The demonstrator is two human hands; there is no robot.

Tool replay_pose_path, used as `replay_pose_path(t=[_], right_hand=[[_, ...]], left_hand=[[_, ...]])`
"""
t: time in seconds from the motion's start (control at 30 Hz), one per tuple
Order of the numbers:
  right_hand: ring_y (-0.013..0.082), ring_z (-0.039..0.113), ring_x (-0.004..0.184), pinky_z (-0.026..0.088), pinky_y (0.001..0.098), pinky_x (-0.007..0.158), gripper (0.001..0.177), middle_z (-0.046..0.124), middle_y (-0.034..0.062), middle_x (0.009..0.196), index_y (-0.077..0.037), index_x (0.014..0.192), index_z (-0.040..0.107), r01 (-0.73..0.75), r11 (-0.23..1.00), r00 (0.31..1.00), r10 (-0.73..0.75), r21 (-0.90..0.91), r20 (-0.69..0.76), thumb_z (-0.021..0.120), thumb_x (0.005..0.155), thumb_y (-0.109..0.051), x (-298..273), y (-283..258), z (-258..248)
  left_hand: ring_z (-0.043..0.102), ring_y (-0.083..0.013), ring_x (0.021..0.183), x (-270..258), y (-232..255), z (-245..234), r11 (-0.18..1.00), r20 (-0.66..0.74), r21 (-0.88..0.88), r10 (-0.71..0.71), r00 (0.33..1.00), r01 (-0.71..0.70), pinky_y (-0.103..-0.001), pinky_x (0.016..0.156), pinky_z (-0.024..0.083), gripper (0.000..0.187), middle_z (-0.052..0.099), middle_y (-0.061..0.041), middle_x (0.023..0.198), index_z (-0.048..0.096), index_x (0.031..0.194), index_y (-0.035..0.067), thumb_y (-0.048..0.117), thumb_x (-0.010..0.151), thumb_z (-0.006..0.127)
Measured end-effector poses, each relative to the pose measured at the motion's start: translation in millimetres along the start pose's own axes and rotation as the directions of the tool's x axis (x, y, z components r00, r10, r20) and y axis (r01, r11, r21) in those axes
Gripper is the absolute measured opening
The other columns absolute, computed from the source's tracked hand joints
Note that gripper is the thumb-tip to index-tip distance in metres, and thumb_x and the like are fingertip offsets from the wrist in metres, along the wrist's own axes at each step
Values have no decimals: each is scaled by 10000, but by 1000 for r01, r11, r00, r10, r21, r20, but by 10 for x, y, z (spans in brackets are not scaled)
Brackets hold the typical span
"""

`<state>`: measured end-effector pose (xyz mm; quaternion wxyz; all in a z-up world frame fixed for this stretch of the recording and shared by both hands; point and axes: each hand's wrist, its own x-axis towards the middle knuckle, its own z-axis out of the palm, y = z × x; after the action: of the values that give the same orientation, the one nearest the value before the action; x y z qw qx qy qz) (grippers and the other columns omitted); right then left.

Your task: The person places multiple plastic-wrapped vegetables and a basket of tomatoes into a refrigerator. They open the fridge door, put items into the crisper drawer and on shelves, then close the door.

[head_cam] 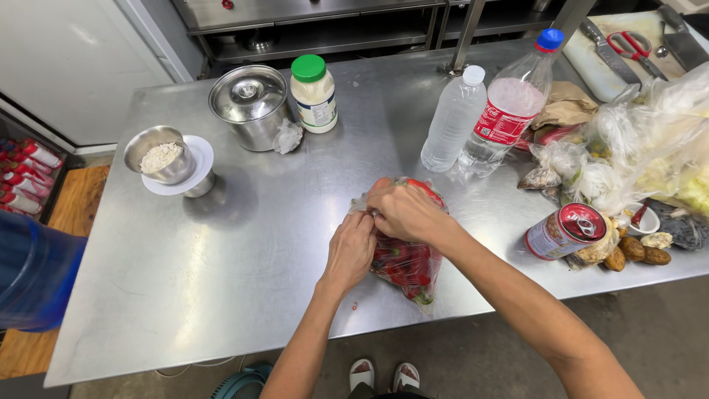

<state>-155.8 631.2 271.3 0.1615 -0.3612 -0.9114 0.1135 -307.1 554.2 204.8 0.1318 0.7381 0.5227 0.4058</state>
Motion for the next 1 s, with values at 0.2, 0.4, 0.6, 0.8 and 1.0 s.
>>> replay_pose_path(t=[0.2, 0.4, 0.6, 0.8, 1.0], right_hand=[[418, 702, 823, 557, 507, 766, 193, 719, 244, 913, -9, 931, 714, 36, 998, 998, -39, 60, 57, 644, 762, -74, 6, 34, 23], [375, 711, 892, 538, 474, 814, 236, 746, 190, 941, -36, 1009, 725, -87, 952, 993, 57, 293, 107, 596, 811, -49, -15, 214, 203], [300, 707, 903, 555, 411, 804, 337, 699, 151, 1010, -33, 1086, 710, -22, 884, 999, 3, 466, 42, 621, 762, -24, -90, 463, 201], [250, 697, 945, 540, 392, 816, 185, 739, 120, 1015, -36, 1022, 705, -93, 886, 980, 161, 455, -113, 714, 902, -176, -100, 475, 332], [252, 704, 951, 555, 381, 839, 259, 706, 158, 1047, -19, 1104, 645, -211, 657, 913, 398, 723, -95, 708, 983, -238, -27, 436, 410]], left_hand=[[592, -382, 1005, -46, -165, 152, 1000, -31, -4, 7, 1000, -7, -497, 857, 444, 140, 643, -189, 1026, 632, 1008, -15, 42, 928, 533], [640, -312, 1027, -103, -434, 250, 945, 20, -323, -40, 999, 45, -425, 899, 504, 195, 667, -161, 1192, 637, 1045, -27, 110, 1002, 506], [589, -127, 877, -101, -651, 164, 632, 300, -650, -295, 907, 421, -307, 836, 470, 230, 675, -26, 920, 656, 1139, 104, 181, 1025, 471], [594, -160, 1013, 251, -764, -291, 331, -62, -943, -282, 957, 37, -347, 998, 491, 121, 649, -42, 1043, 589, 1085, 95, 160, 1157, 518], [590, -138, 1079, 344, -753, -34, 738, 136, -592, -304, 943, 324, -318, 930, 484, 335, 620, -17, 1156, 599, 1191, 114, 122, 862, 661]])
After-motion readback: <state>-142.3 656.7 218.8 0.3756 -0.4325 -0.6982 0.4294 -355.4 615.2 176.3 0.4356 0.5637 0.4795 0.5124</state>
